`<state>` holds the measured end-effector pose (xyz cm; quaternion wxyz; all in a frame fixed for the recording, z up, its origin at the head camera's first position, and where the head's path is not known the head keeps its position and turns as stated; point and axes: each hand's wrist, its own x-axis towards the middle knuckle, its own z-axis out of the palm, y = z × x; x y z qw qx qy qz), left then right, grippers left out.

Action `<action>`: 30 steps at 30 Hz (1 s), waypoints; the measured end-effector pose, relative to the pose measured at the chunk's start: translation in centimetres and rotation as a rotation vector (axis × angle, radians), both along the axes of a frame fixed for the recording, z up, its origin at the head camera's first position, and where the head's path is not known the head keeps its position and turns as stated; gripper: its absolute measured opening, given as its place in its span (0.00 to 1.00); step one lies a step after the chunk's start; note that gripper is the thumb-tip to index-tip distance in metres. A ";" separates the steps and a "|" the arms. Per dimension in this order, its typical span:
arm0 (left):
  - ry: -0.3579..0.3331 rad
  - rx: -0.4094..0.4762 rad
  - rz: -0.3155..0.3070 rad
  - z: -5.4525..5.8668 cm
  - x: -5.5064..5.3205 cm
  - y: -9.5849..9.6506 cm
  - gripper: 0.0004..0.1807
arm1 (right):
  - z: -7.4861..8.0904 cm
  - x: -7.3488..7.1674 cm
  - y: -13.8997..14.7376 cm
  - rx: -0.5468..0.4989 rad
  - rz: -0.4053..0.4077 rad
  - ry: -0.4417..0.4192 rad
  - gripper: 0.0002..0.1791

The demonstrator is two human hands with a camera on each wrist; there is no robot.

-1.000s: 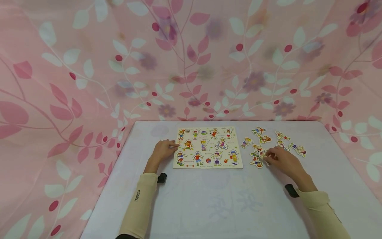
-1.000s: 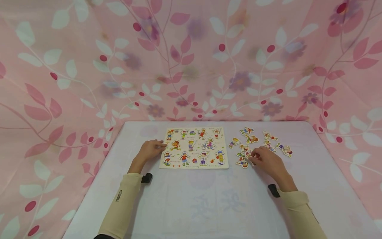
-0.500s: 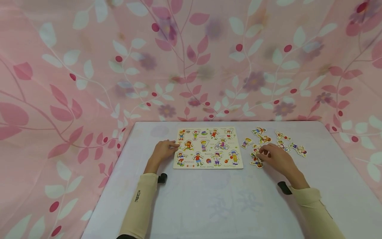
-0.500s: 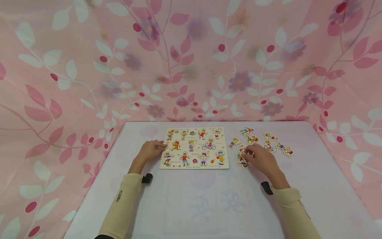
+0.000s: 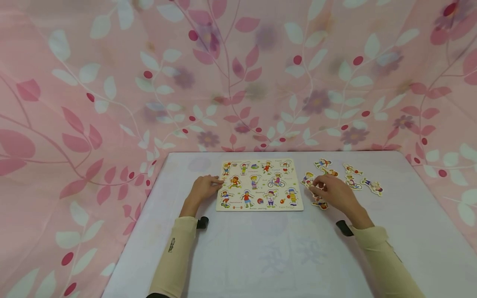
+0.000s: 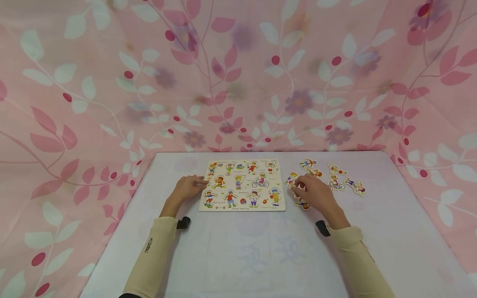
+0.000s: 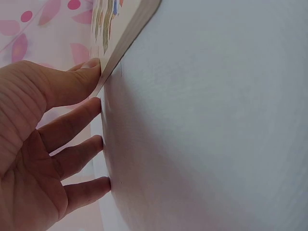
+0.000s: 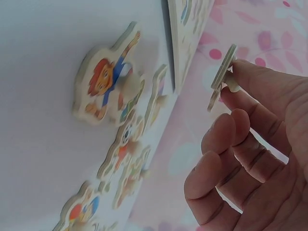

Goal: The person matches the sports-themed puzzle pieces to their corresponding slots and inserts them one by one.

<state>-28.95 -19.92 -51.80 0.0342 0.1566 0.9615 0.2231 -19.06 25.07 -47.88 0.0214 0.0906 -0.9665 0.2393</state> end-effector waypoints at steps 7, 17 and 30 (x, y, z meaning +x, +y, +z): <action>0.000 0.002 0.005 -0.2 -0.1 -0.2 0.13 | 0.3 -0.7 -1.1 -0.039 0.010 -0.018 0.08; -0.005 0.008 -0.001 -0.3 -0.1 -0.1 0.13 | -0.1 -2.6 -2.5 -0.054 0.030 0.005 0.08; -0.009 -0.007 0.008 -0.1 -0.1 0.0 0.13 | -0.4 -4.5 -4.6 -0.073 0.054 0.007 0.09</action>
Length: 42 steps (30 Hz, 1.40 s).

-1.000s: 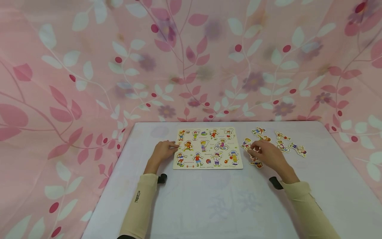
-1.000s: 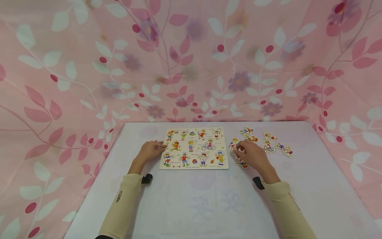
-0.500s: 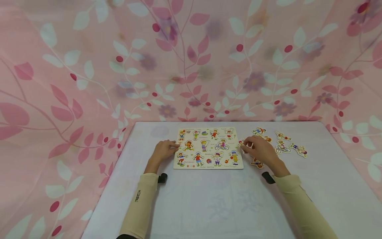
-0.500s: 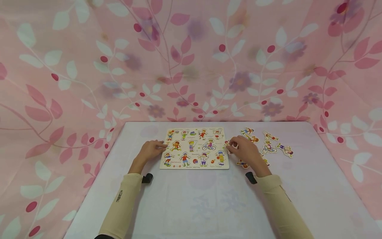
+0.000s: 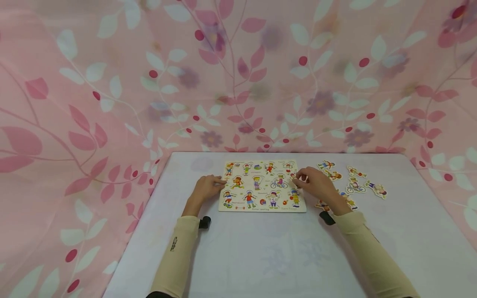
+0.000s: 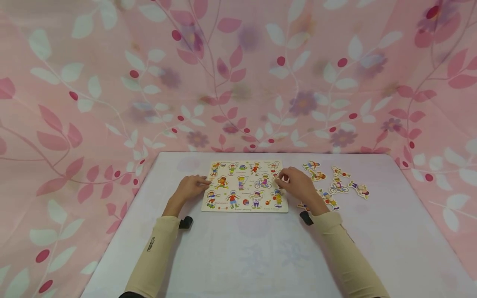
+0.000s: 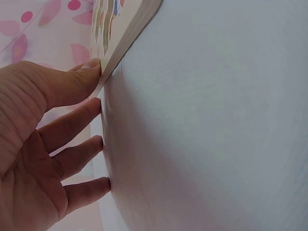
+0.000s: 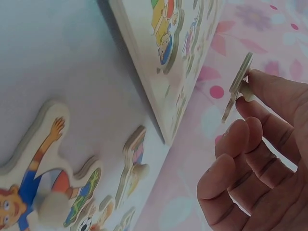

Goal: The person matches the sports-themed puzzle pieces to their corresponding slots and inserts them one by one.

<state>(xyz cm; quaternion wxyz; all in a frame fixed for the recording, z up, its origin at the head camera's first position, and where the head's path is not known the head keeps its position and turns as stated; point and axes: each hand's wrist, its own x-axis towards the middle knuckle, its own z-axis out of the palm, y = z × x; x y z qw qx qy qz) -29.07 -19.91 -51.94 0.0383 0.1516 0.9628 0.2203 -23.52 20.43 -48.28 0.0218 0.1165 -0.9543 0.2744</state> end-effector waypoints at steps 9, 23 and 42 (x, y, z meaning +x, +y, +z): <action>-0.015 0.001 0.010 -0.1 -0.1 -0.1 0.13 | 0.1 -1.5 -1.6 -0.029 0.039 0.028 0.08; -0.031 0.004 0.041 -0.1 0.1 0.2 0.12 | -0.4 -3.9 -4.2 -0.063 0.086 0.041 0.09; -0.011 0.008 0.026 -0.3 0.0 0.0 0.11 | -1.2 -7.2 -8.0 -0.110 0.136 0.008 0.09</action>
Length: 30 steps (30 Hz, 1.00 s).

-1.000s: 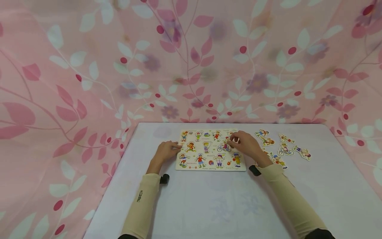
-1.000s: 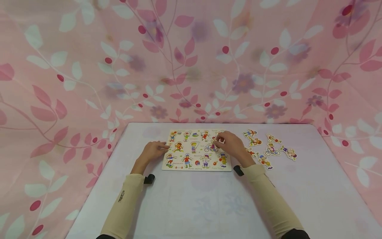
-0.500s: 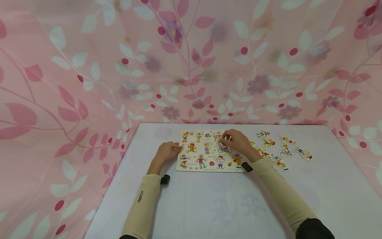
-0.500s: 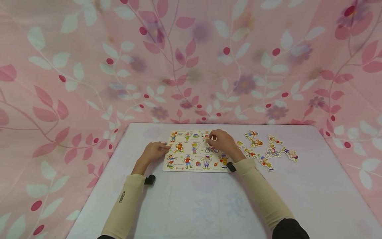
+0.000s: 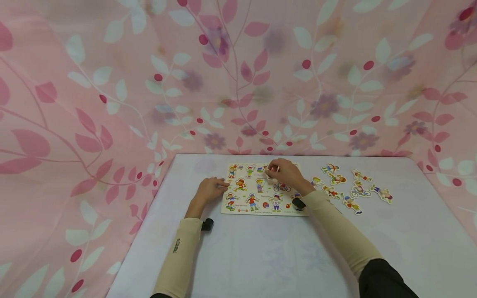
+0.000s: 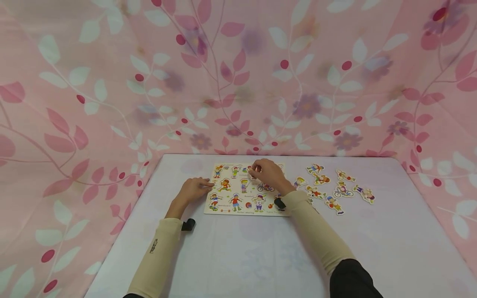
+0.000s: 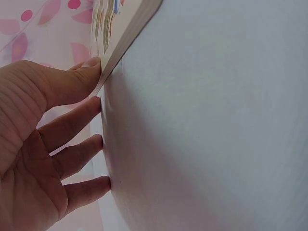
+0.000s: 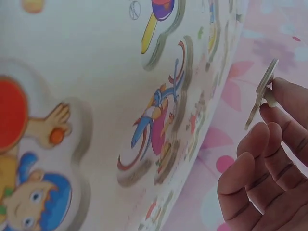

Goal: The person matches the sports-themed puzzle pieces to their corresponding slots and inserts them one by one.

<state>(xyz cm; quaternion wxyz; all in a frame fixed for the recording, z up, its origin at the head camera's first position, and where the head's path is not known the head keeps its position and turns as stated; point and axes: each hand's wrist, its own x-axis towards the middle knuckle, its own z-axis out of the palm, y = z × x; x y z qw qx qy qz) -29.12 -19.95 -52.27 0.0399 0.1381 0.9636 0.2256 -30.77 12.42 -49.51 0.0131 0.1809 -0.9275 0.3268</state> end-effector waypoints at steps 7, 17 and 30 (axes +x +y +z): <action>-0.008 0.010 0.003 -0.2 0.1 0.0 0.11 | -0.6 -1.0 -1.0 0.012 0.020 -0.013 0.10; -0.017 0.010 0.013 -0.2 0.0 -0.1 0.11 | -0.6 -2.4 -2.9 0.057 0.009 0.011 0.10; -0.023 0.026 0.016 -0.2 -0.1 0.0 0.11 | -0.6 -3.4 -5.0 0.094 -0.023 -0.018 0.11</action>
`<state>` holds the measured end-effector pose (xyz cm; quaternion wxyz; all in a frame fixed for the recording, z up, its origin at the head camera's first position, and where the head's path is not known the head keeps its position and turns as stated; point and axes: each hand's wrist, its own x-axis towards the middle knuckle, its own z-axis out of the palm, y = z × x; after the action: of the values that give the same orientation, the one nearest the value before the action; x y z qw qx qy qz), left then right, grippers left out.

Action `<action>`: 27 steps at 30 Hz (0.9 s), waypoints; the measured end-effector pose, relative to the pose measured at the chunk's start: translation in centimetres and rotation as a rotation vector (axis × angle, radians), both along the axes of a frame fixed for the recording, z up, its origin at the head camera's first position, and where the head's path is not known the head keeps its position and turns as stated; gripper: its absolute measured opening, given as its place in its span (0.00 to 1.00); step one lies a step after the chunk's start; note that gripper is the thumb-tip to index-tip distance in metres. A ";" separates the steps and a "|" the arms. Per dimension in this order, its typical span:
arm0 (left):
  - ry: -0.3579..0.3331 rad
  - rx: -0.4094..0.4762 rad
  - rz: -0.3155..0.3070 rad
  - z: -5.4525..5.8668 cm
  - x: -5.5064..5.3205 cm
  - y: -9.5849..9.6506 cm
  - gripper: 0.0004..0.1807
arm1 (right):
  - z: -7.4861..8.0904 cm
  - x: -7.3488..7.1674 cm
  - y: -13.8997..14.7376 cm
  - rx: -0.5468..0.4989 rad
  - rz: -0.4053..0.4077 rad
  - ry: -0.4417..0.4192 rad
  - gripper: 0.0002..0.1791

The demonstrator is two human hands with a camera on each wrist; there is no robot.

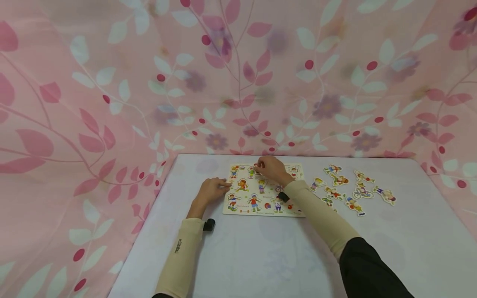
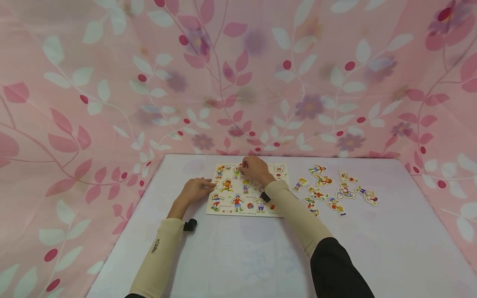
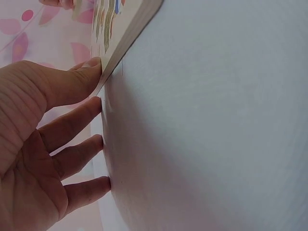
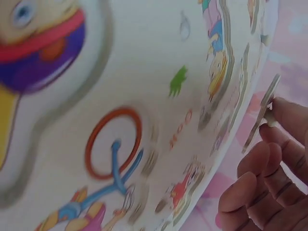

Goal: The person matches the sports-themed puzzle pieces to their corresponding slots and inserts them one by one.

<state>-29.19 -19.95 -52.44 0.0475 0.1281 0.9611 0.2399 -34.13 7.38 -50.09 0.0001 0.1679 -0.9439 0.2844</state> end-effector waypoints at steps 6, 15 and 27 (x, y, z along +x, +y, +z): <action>-0.004 -0.005 -0.006 0.2 0.0 0.1 0.12 | 0.0 -0.2 -0.9 0.032 -0.018 -0.029 0.12; -0.002 -0.020 -0.009 0.4 0.0 0.3 0.12 | -0.3 -1.0 -1.7 0.047 -0.006 -0.042 0.14; 0.002 -0.013 0.011 0.5 0.3 0.3 0.11 | -1.5 -1.2 -2.7 0.027 -0.008 -0.035 0.12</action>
<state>-28.92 -19.69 -51.90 0.0464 0.1229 0.9634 0.2337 -35.30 4.68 -51.61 -0.0175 0.1592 -0.9482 0.2743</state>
